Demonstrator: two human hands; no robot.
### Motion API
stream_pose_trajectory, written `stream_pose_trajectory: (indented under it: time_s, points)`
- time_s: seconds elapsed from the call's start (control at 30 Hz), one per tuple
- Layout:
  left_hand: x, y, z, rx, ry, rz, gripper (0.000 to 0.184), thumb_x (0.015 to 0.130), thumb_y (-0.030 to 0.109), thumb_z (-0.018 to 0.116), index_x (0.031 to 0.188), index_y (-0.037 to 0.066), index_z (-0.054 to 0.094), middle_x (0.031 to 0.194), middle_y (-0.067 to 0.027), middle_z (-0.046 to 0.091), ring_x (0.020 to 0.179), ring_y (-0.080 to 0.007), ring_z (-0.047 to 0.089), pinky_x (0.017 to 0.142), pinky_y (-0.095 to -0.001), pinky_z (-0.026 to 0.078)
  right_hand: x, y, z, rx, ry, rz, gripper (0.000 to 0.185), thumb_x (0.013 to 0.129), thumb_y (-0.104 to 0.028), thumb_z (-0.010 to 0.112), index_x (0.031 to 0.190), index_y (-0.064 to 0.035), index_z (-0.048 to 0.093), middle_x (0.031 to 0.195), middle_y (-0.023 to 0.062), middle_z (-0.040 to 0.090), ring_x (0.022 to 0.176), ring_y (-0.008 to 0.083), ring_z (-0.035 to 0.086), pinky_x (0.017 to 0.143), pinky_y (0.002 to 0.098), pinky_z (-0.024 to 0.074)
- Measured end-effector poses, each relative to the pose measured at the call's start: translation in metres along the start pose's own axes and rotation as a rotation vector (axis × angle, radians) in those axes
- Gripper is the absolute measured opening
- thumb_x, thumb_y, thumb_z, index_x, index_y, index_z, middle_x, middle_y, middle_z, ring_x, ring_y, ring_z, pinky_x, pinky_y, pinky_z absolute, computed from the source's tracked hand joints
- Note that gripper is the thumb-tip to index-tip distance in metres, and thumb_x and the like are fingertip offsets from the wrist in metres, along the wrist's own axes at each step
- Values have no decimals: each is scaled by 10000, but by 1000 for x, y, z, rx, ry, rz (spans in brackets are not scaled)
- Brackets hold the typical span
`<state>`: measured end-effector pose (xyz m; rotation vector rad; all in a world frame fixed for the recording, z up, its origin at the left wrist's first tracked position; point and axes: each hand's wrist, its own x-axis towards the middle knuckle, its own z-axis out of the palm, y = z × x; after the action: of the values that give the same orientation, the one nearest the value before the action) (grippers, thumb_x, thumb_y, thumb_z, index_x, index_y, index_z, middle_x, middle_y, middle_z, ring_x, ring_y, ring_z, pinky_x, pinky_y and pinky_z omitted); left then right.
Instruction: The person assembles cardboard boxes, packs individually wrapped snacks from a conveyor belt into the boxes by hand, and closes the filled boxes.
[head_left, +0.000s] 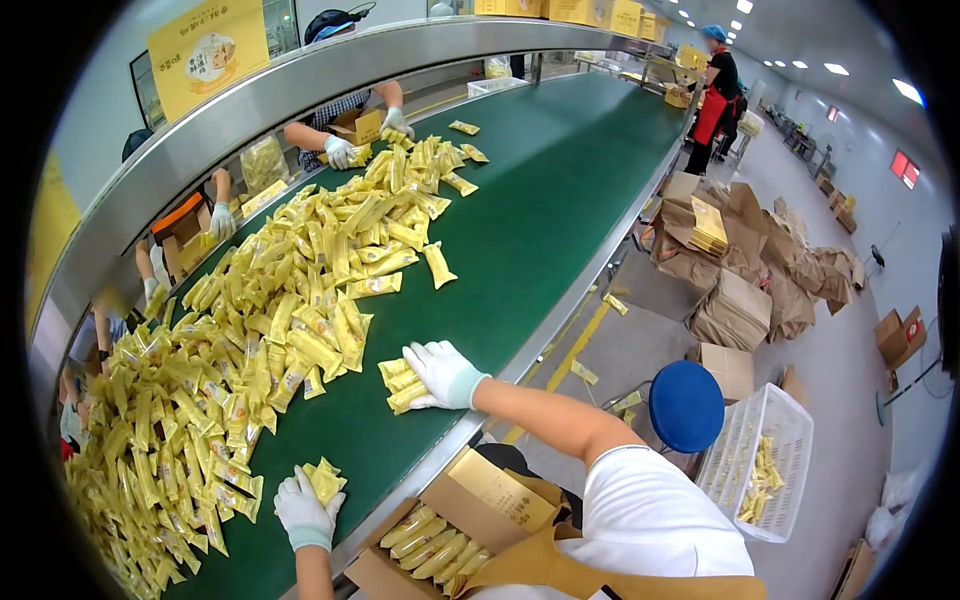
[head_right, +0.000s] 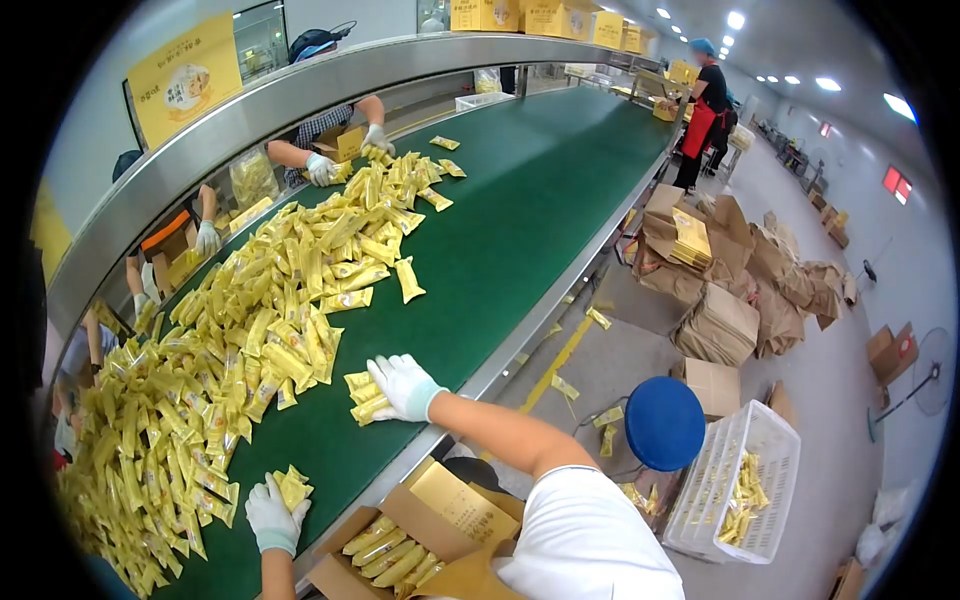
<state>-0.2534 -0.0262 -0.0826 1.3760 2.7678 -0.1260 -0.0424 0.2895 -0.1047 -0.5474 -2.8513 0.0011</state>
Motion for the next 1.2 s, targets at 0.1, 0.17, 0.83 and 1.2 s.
stream_pose_trajectory:
  time_s: [0.1, 0.17, 0.83, 1.2]
  points:
    - [-4, 8, -9, 43, -29, -13, 1025, 716, 577, 780, 1423, -62, 404, 1156, -190, 558, 1126, -338, 528, 1022, -482, 389, 11, -2, -25, -34, -275, 15, 1015, 780, -705, 647, 1407, 69, 457, 1096, 180, 611, 1115, 324, 552, 983, 443, 418]
    - [-5, 5, 7, 81, 146, 59, 1018, 720, 572, 780, 1418, -67, 404, 1198, -203, 554, 1141, -346, 527, 1019, -473, 393, 2, 0, -10, -68, -178, -43, 1021, 777, -707, 650, 1422, 58, 446, 1148, 191, 604, 1092, 327, 562, 971, 429, 414]
    - [-75, -62, 61, -437, 314, -474, 991, 764, 356, 800, 1530, -1, 281, 1288, -231, 529, 1137, -415, 555, 979, -471, 465, -77, -124, -139, 391, -142, -512, 907, 667, -474, 795, 1373, -28, 440, 1072, 142, 586, 960, 319, 589, 816, 431, 464]
    - [-163, 40, -56, -1142, 326, 520, 794, 857, 226, 739, 1492, -5, 321, 1363, -144, 493, 1178, -279, 534, 1113, -430, 379, -179, -240, 24, 376, -346, -877, 505, 856, -281, 572, 1307, -56, 532, 1074, 137, 630, 951, 281, 622, 808, 397, 474]
